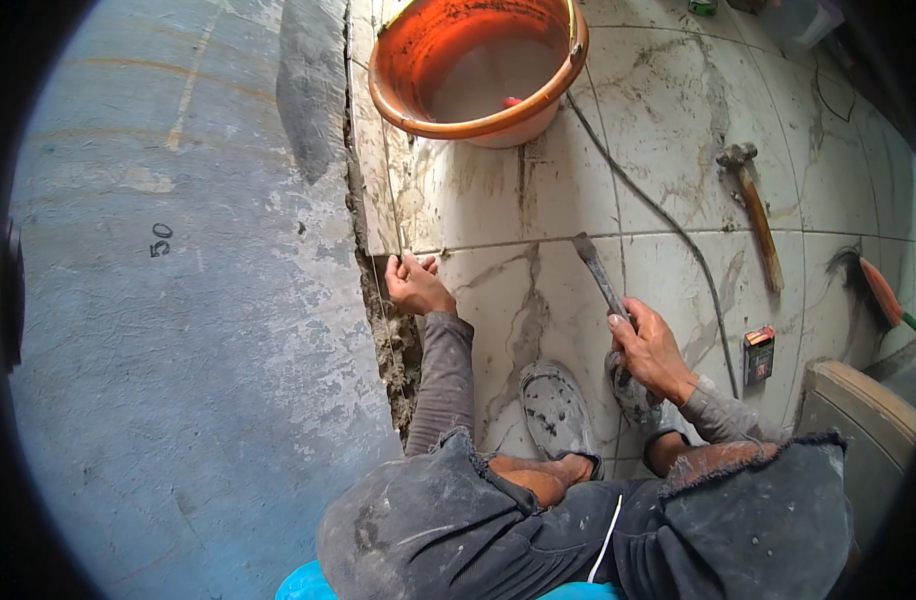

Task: Installing a tile baseboard along the bottom of a wall using mortar, a trowel, and a hammer.

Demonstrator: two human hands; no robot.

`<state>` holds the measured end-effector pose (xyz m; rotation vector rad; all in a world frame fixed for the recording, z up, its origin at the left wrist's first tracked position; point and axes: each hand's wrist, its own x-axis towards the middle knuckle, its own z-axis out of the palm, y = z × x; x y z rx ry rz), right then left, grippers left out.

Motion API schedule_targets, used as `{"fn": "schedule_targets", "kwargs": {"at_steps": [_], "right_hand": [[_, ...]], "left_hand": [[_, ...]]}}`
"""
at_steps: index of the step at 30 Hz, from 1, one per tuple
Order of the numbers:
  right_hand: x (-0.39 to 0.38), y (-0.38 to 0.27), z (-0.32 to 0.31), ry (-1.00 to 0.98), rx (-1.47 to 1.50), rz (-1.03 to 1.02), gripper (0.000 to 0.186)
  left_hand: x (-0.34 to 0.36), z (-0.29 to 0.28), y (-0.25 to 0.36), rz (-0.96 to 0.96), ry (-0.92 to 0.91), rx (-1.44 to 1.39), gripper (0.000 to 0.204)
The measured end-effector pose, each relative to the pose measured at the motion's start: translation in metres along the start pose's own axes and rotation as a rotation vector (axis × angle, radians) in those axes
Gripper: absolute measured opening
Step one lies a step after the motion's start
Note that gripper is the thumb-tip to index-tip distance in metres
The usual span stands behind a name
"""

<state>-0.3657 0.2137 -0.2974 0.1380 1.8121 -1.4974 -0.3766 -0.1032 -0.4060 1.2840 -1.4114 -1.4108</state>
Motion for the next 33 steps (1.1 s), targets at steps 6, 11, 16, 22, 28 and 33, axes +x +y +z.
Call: {"fn": "schedule_targets", "kwargs": {"at_steps": [6, 11, 16, 22, 28, 33], "right_hand": [[-0.003, -0.002, -0.007, 0.027, -0.041, 0.072, 0.021], [0.005, 0.004, -0.006, -0.010, -0.248, -0.054, 0.025], [0.012, -0.023, 0.011, -0.120, -0.241, -0.123, 0.035], [0.013, -0.011, 0.016, -0.159, -0.339, -0.115, 0.038], [0.019, -0.014, 0.014, -0.196, -0.431, -0.244, 0.039], [0.031, -0.010, 0.027, -0.253, -0.405, -0.582, 0.044]], "left_hand": [[0.015, 0.001, -0.006, 0.217, 0.145, 0.285, 0.035], [0.012, 0.003, -0.001, 0.261, 0.141, 0.365, 0.031], [0.019, -0.002, -0.005, 0.246, 0.131, 0.326, 0.031], [0.012, -0.004, 0.002, 0.324, 0.126, 0.348, 0.031], [0.003, -0.001, 0.010, 0.337, 0.210, 0.377, 0.029], [0.013, -0.007, 0.005, 0.249, 0.194, 0.273, 0.025]]}}
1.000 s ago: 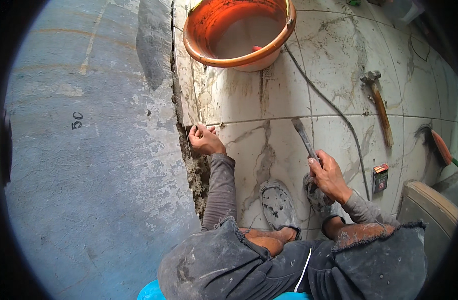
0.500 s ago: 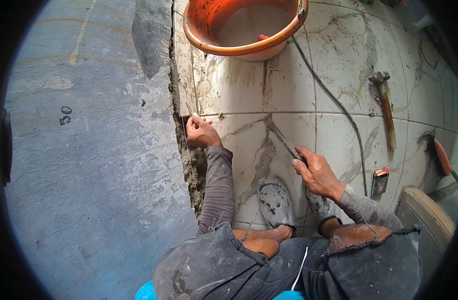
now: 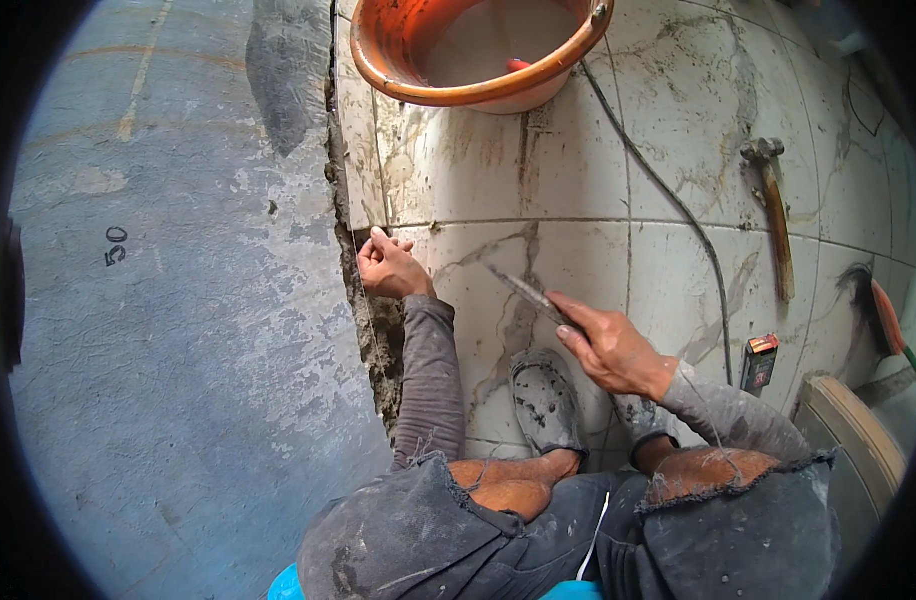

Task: Installing a tile baseboard along the bottom of a wall using mortar, a trowel, and a hammer.

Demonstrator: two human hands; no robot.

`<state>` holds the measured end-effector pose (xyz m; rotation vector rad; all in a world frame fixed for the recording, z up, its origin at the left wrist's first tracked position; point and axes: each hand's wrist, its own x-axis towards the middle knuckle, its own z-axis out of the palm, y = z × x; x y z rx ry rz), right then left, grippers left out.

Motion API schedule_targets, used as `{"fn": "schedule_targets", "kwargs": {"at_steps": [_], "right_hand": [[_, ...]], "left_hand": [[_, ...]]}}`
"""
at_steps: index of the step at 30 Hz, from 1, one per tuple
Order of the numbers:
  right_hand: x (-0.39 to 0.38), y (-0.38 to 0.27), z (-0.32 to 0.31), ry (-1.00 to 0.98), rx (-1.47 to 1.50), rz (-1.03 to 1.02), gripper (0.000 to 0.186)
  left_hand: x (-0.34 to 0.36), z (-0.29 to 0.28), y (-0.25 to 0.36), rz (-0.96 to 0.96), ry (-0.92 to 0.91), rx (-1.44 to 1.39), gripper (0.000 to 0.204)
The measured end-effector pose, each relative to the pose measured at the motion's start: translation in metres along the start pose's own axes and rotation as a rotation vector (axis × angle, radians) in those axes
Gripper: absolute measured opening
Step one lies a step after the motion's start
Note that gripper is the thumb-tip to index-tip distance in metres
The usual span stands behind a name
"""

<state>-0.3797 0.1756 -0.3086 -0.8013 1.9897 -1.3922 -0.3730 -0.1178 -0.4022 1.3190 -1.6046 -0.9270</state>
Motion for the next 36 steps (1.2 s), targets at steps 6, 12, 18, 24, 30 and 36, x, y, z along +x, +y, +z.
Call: {"fn": "schedule_targets", "kwargs": {"at_steps": [6, 12, 18, 24, 30, 36], "right_hand": [[0.057, -0.015, 0.009, -0.069, -0.034, -0.160, 0.050], [0.123, -0.030, 0.025, -0.084, 0.014, -0.139, 0.039], [0.147, -0.073, 0.020, 0.106, 0.217, -0.297, 0.027], [0.200, -0.074, 0.037, 0.154, 0.067, -0.558, 0.015], [0.242, -0.076, 0.058, 0.117, -0.061, -0.656, 0.014], [0.249, -0.095, 0.062, 0.043, -0.076, -0.658, 0.019]], "left_hand": [[0.003, 0.001, 0.000, 0.032, -0.016, -0.019, 0.024], [0.008, 0.003, 0.010, -0.017, 0.014, -0.096, 0.025], [0.005, -0.002, 0.020, -0.011, 0.006, -0.080, 0.031], [0.007, -0.006, 0.025, -0.078, 0.017, -0.100, 0.035], [0.015, 0.001, 0.021, -0.075, 0.033, -0.201, 0.030], [0.020, -0.002, 0.010, 0.127, -0.021, -0.233, 0.022]]}}
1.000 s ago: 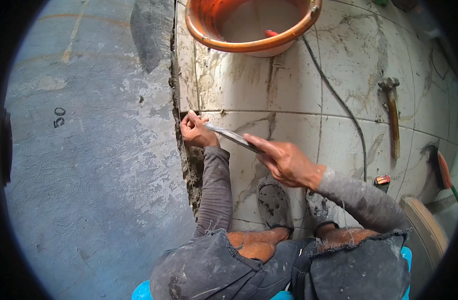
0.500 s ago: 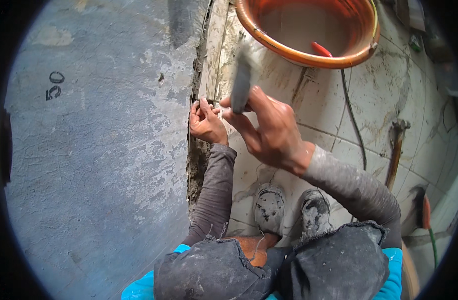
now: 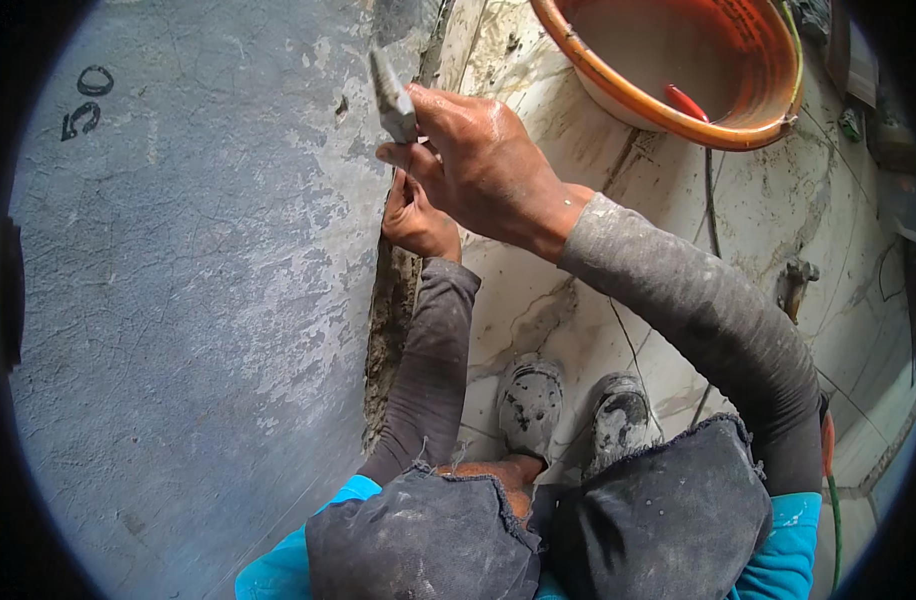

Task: Installing a tile baseboard along the bottom of a wall using mortar, a trowel, and a hammer.

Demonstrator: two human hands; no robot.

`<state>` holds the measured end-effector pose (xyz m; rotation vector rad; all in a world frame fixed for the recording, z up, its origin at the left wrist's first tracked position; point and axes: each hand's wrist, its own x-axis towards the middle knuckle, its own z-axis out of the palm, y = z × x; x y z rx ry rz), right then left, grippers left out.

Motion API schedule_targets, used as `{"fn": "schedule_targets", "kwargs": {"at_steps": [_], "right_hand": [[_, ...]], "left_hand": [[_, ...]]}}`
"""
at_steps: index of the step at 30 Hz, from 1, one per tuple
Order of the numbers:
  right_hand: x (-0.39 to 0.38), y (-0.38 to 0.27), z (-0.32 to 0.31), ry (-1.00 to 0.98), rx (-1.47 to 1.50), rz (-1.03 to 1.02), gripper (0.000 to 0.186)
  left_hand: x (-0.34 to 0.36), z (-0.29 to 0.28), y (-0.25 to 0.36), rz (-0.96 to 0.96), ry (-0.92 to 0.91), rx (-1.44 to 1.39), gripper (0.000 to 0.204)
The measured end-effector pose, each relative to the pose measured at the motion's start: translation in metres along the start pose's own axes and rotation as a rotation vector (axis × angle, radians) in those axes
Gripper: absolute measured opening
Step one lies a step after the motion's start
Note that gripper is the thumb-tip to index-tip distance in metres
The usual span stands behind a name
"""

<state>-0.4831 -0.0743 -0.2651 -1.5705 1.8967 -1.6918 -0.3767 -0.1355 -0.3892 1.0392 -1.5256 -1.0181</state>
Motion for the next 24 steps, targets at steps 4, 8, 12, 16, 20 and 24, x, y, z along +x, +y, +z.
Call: {"fn": "schedule_targets", "kwargs": {"at_steps": [4, 8, 12, 16, 20, 24], "right_hand": [[-0.001, 0.001, 0.002, -0.060, -0.076, 0.030, 0.019], [-0.004, 0.007, 0.008, 0.003, -0.102, -0.063, 0.025], [-0.010, 0.011, 0.012, -0.020, -0.084, -0.001, 0.034], [-0.011, 0.007, 0.012, -0.013, -0.114, -0.002, 0.033], [-0.012, 0.003, 0.014, 0.025, -0.099, 0.002, 0.017], [-0.014, 0.003, 0.018, 0.001, -0.009, 0.069, 0.020]], "left_hand": [[0.000, 0.003, -0.006, -0.070, 0.016, -0.142, 0.018], [-0.001, 0.000, -0.004, -0.016, -0.005, -0.052, 0.018], [0.000, 0.002, -0.004, -0.027, 0.005, -0.084, 0.017], [-0.001, 0.000, -0.009, -0.130, -0.016, -0.160, 0.016], [0.003, -0.009, -0.016, 0.072, -0.089, 0.134, 0.017], [-0.003, -0.012, -0.007, -0.030, -0.059, 0.069, 0.019]]}}
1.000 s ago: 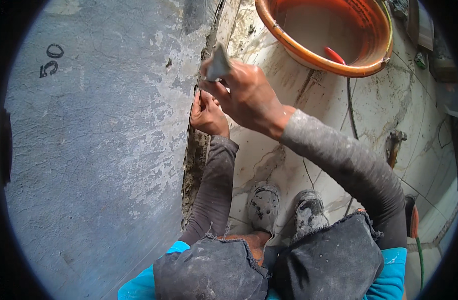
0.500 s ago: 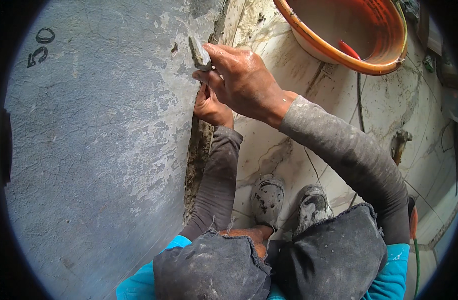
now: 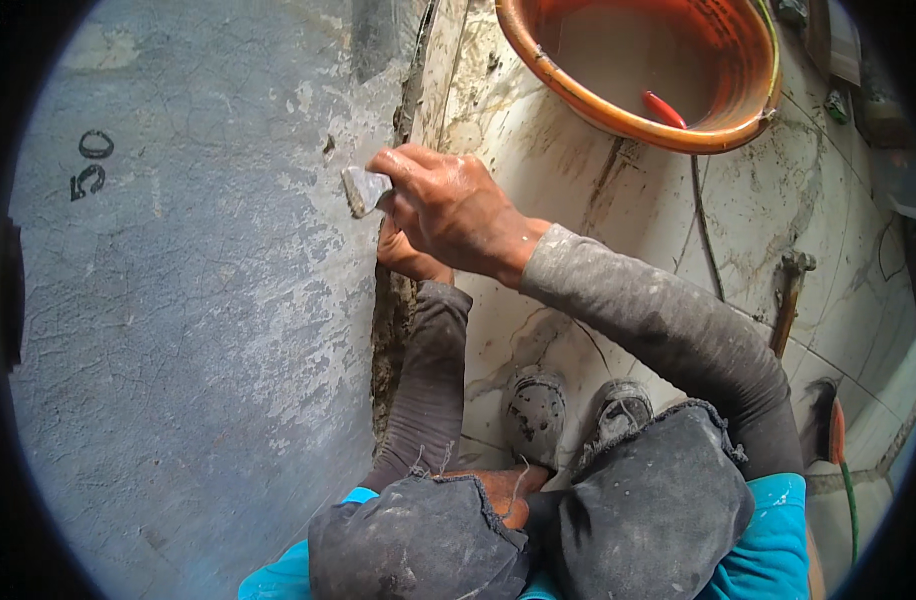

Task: Installing a tile baseboard along the bottom of a wall using mortar, a trowel, and a hammer.

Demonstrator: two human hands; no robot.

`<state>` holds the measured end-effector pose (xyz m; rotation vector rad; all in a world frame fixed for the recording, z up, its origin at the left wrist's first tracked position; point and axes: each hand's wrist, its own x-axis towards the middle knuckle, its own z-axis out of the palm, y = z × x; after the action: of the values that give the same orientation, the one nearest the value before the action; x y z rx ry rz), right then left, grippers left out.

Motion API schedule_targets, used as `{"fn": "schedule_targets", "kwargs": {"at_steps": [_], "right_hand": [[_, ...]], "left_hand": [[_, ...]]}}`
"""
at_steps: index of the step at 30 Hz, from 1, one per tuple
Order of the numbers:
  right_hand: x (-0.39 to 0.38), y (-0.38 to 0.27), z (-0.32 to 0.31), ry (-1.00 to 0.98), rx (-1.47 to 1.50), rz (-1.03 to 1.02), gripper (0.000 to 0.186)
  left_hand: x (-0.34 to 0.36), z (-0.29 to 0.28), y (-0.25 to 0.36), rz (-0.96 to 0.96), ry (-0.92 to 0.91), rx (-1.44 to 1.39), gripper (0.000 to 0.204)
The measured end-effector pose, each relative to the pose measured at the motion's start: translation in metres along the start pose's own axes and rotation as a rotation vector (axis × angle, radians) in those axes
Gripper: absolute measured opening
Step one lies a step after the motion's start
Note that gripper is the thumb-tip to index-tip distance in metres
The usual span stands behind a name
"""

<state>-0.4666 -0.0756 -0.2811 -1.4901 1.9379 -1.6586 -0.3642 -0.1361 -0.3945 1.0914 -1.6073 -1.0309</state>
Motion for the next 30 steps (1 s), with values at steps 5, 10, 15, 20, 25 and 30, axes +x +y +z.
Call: {"fn": "schedule_targets", "kwargs": {"at_steps": [5, 10, 15, 20, 25, 30], "right_hand": [[-0.001, 0.001, -0.004, -0.016, -0.034, 0.001, 0.020], [0.001, -0.004, -0.002, -0.001, -0.016, -0.007, 0.021], [0.000, 0.001, -0.005, -0.026, -0.069, -0.048, 0.031], [-0.005, 0.006, -0.004, 0.014, -0.040, -0.029, 0.040], [-0.004, 0.001, -0.002, -0.022, -0.049, -0.038, 0.038], [-0.007, 0.002, -0.002, 0.029, -0.027, -0.074, 0.025]], "left_hand": [[-0.003, 0.003, 0.005, -0.045, -0.102, -0.101, 0.022], [-0.001, 0.002, -0.003, -0.199, -0.109, -0.510, 0.024], [-0.003, 0.003, 0.012, -0.252, -0.149, -0.449, 0.019], [-0.005, 0.008, 0.032, -0.292, -0.111, -0.459, 0.019], [-0.004, 0.003, 0.019, -0.246, -0.072, -0.398, 0.013], [-0.007, 0.001, 0.011, -0.180, -0.088, -0.320, 0.013]]}}
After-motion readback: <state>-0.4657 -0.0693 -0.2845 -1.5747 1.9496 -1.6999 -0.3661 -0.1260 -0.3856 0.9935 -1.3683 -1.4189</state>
